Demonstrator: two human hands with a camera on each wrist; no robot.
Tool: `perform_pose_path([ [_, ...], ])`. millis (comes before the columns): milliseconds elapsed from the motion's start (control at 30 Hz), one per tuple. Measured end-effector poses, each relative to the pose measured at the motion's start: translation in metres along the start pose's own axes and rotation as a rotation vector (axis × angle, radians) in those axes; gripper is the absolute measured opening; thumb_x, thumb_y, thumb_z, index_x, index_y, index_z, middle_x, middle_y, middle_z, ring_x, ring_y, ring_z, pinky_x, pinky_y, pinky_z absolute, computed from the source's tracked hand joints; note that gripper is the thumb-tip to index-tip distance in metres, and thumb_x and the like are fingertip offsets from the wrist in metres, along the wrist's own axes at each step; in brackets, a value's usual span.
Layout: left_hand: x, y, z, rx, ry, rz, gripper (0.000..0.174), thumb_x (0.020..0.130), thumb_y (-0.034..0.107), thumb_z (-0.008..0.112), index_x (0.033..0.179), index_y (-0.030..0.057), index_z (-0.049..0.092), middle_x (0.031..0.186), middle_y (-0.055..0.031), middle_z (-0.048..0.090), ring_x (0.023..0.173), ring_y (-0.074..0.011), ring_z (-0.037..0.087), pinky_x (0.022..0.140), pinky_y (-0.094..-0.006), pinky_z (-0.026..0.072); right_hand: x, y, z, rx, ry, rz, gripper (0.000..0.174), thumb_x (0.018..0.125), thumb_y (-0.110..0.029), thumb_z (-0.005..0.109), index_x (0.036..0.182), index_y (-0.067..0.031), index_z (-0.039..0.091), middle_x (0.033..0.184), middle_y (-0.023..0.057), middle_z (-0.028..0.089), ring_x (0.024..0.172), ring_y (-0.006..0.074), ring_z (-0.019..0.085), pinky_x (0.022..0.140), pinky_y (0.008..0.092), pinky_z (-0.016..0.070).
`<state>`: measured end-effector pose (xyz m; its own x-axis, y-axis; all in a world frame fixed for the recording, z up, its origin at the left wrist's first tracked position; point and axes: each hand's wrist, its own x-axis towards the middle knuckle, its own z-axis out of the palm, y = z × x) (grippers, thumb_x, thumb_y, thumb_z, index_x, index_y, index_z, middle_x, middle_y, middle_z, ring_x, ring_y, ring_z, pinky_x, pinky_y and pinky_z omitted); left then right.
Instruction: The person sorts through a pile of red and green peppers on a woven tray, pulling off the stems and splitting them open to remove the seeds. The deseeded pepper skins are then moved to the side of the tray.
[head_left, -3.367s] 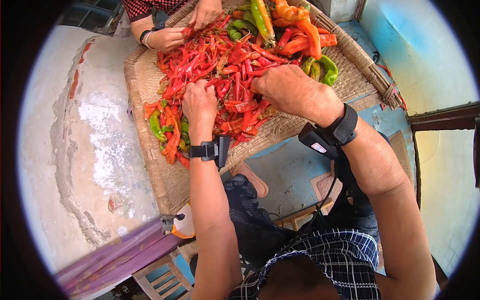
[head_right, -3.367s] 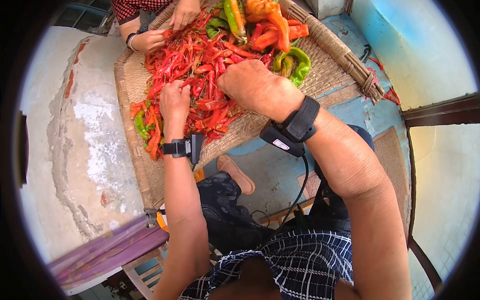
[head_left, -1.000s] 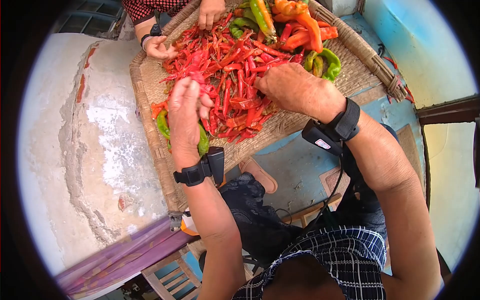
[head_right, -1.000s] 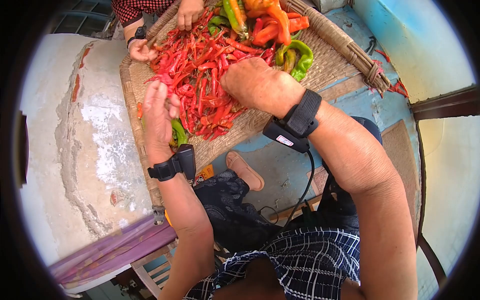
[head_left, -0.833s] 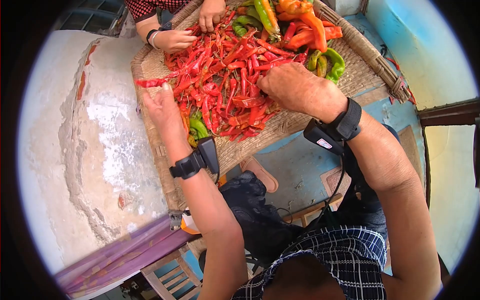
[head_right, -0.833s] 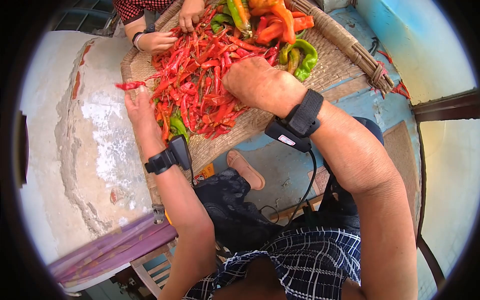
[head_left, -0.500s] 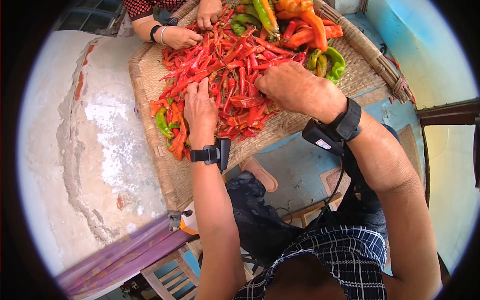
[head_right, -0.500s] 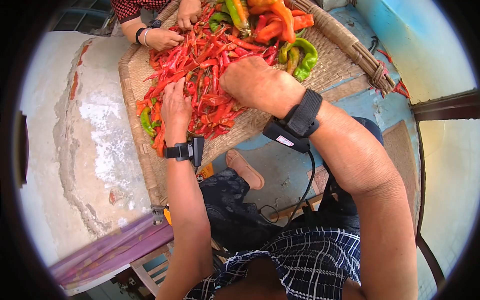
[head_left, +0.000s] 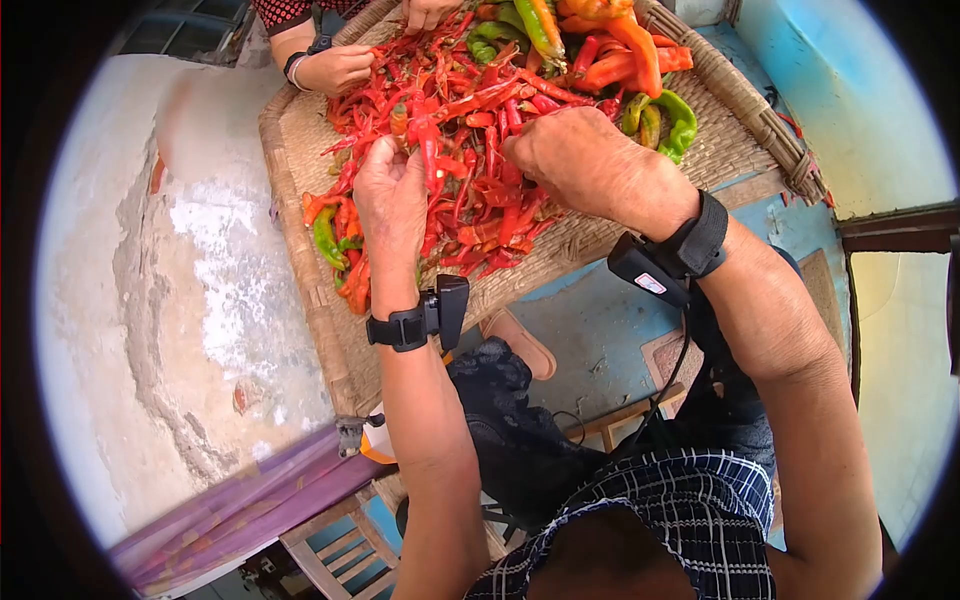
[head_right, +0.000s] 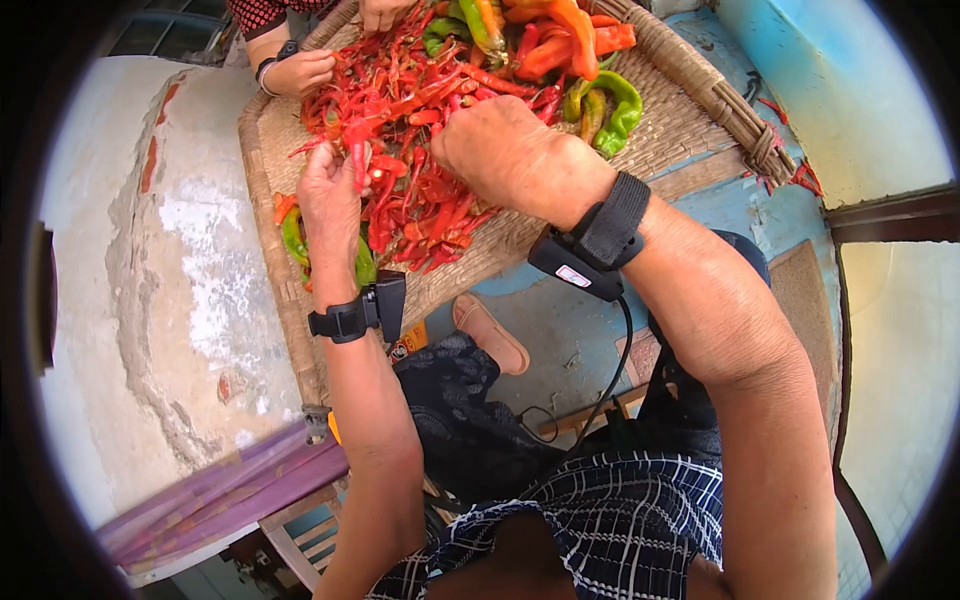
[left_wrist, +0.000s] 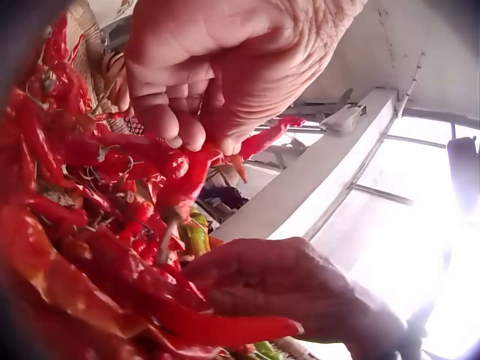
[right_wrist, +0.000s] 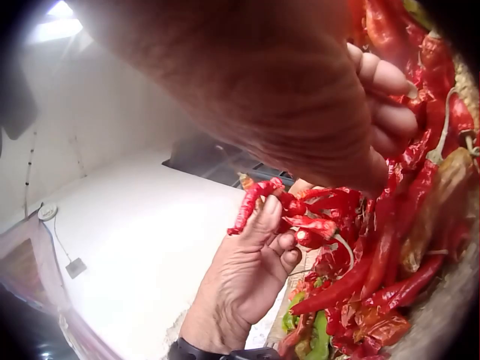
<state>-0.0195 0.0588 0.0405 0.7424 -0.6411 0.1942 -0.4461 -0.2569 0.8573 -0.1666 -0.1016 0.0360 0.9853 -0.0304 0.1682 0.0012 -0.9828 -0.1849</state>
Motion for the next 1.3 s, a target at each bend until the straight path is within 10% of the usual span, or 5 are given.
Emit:
perform_pose_path([
  [1100, -0.017, 0.023, -0.015, -0.057, -0.033, -0.179, 0.019, 0.089, 0.014, 0.066, 0.104, 0.0050, 0.060, 0.076, 0.0027, 0.059, 0.058, -0.0024, 0.048, 0.048, -0.0163, 0.0375, -0.003, -0.003, 0.000, -0.010, 0.038, 0.010, 0.012, 0.079, -0.011, 0.060, 0.090, -0.0080, 0.065, 0.080, 0.0100, 0.067, 0.080, 0.0271, 0.068, 0.068, 0.0385, 0.0545],
  [1233, 0.000, 0.011, -0.030, -0.322, 0.258, 0.036, 0.017, 0.090, 0.012, 0.064, 0.104, 0.0023, 0.060, 0.085, -0.0034, 0.063, 0.061, -0.0067, 0.053, 0.052, -0.0189, 0.0435, -0.001, 0.002, 0.004, -0.016, 0.089, -0.009, 0.012, 0.080, -0.011, 0.059, 0.089, -0.0078, 0.065, 0.078, 0.0101, 0.067, 0.079, 0.0273, 0.068, 0.067, 0.0384, 0.0542],
  [1300, 0.004, 0.004, -0.035, -0.421, 0.715, -0.020, 0.017, 0.090, 0.010, 0.062, 0.105, 0.0010, 0.059, 0.088, -0.0060, 0.064, 0.064, -0.0091, 0.057, 0.054, -0.0195, 0.0459, -0.003, 0.002, 0.002, -0.017, 0.065, -0.002, 0.012, 0.079, -0.011, 0.059, 0.089, -0.0076, 0.065, 0.078, 0.0103, 0.067, 0.079, 0.0274, 0.068, 0.067, 0.0385, 0.0542],
])
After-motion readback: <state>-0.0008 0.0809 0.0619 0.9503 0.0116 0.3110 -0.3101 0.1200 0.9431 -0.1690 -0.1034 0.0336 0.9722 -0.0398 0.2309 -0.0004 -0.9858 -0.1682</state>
